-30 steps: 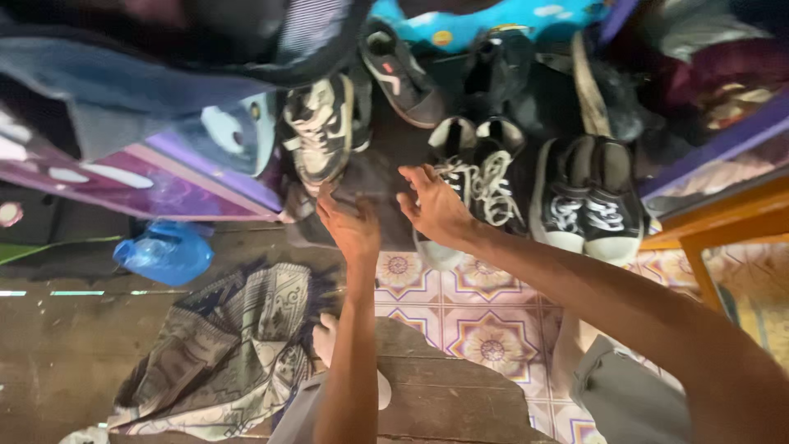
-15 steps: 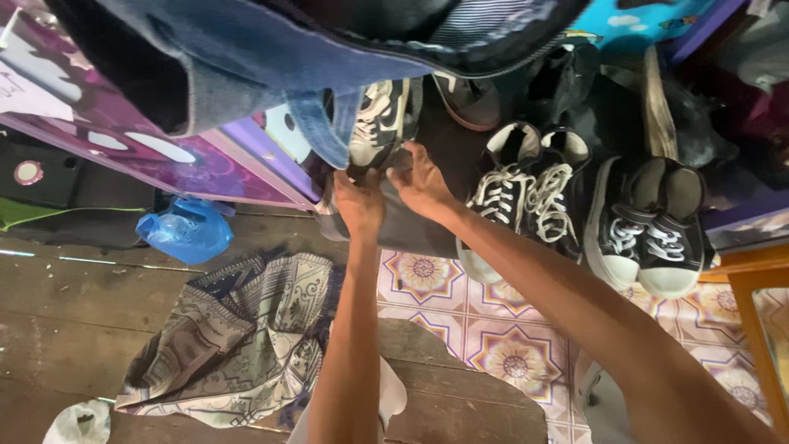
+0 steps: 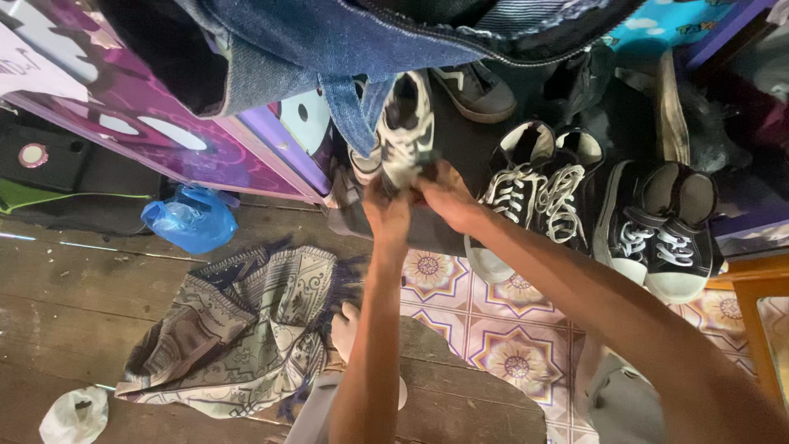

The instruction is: The person arranges multiple pairs of shoes on a low shelf. They pick up each pair, adjust the laces, and place the shoes side by side in a neat row.

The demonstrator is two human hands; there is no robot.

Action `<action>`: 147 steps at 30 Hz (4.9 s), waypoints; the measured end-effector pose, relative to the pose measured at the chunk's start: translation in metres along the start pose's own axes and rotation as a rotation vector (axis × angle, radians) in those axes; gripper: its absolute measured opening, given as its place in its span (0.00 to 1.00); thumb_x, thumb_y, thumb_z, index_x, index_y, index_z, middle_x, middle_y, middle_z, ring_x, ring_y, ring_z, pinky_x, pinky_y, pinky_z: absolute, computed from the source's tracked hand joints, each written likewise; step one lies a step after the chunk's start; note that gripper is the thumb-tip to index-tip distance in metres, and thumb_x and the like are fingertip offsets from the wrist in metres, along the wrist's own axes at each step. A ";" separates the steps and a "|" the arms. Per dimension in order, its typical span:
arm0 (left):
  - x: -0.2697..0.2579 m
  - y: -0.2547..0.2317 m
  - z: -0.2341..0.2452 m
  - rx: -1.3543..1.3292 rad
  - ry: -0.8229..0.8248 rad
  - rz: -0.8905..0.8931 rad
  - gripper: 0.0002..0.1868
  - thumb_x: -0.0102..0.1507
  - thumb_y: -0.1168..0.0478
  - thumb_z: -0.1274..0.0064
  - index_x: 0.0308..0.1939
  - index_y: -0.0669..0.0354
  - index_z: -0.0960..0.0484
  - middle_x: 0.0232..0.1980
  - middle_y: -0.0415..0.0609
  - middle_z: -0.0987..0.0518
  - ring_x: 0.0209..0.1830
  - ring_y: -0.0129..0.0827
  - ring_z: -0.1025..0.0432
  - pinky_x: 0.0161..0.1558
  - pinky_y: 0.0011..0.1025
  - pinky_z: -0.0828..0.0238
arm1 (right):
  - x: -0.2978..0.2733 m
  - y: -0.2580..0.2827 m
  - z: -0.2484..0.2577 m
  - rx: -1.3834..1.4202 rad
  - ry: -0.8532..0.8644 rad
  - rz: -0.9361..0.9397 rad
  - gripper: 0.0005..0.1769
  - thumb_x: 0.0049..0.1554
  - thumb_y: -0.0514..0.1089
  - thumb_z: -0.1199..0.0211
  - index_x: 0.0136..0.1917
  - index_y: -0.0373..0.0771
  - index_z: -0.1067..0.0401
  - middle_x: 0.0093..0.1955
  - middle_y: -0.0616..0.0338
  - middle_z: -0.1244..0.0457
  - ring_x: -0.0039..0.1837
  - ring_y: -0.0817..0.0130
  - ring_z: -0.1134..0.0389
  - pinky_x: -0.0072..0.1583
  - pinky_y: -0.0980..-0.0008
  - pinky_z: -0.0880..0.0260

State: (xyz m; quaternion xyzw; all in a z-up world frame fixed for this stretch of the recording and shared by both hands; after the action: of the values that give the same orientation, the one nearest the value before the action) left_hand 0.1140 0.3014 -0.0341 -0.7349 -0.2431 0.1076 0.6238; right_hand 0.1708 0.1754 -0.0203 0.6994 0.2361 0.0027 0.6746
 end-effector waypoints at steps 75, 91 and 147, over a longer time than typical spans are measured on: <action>-0.135 -0.073 -0.062 0.884 -0.005 -0.552 0.34 0.63 0.67 0.47 0.73 0.70 0.37 0.61 0.67 0.26 0.59 0.59 0.29 0.60 0.49 0.34 | -0.105 0.017 0.050 -0.861 0.100 0.688 0.08 0.54 0.34 0.37 0.48 0.32 0.29 0.45 0.44 0.36 0.48 0.50 0.32 0.50 0.57 0.30; -0.127 -0.093 -0.064 0.729 -0.104 -0.528 0.07 0.65 0.67 0.46 0.46 0.62 0.27 0.49 0.57 0.23 0.47 0.54 0.29 0.50 0.47 0.33 | -0.119 0.042 0.038 -0.861 0.203 0.682 0.30 0.56 0.31 0.45 0.72 0.40 0.39 0.60 0.41 0.41 0.55 0.45 0.31 0.55 0.57 0.27; -0.138 -0.103 -0.150 0.103 0.308 -0.097 0.10 0.71 0.64 0.51 0.53 0.66 0.22 0.27 0.37 0.33 0.25 0.16 0.43 0.27 0.22 0.45 | -0.171 0.133 0.139 -0.948 0.115 0.843 0.11 0.53 0.36 0.36 0.50 0.37 0.31 0.45 0.45 0.38 0.43 0.48 0.32 0.44 0.55 0.31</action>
State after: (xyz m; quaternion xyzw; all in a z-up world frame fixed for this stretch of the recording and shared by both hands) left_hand 0.0422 0.1147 0.0754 -0.6972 -0.1739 -0.0239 0.6950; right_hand 0.1068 -0.0099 0.1467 0.3563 -0.0504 0.4096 0.8383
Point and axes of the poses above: each hand's wrist, its own x-axis towards the middle knuckle, its own z-axis out of the back of the hand, y = z × x, the point moved 6 cm from there along x, towards the middle knuckle
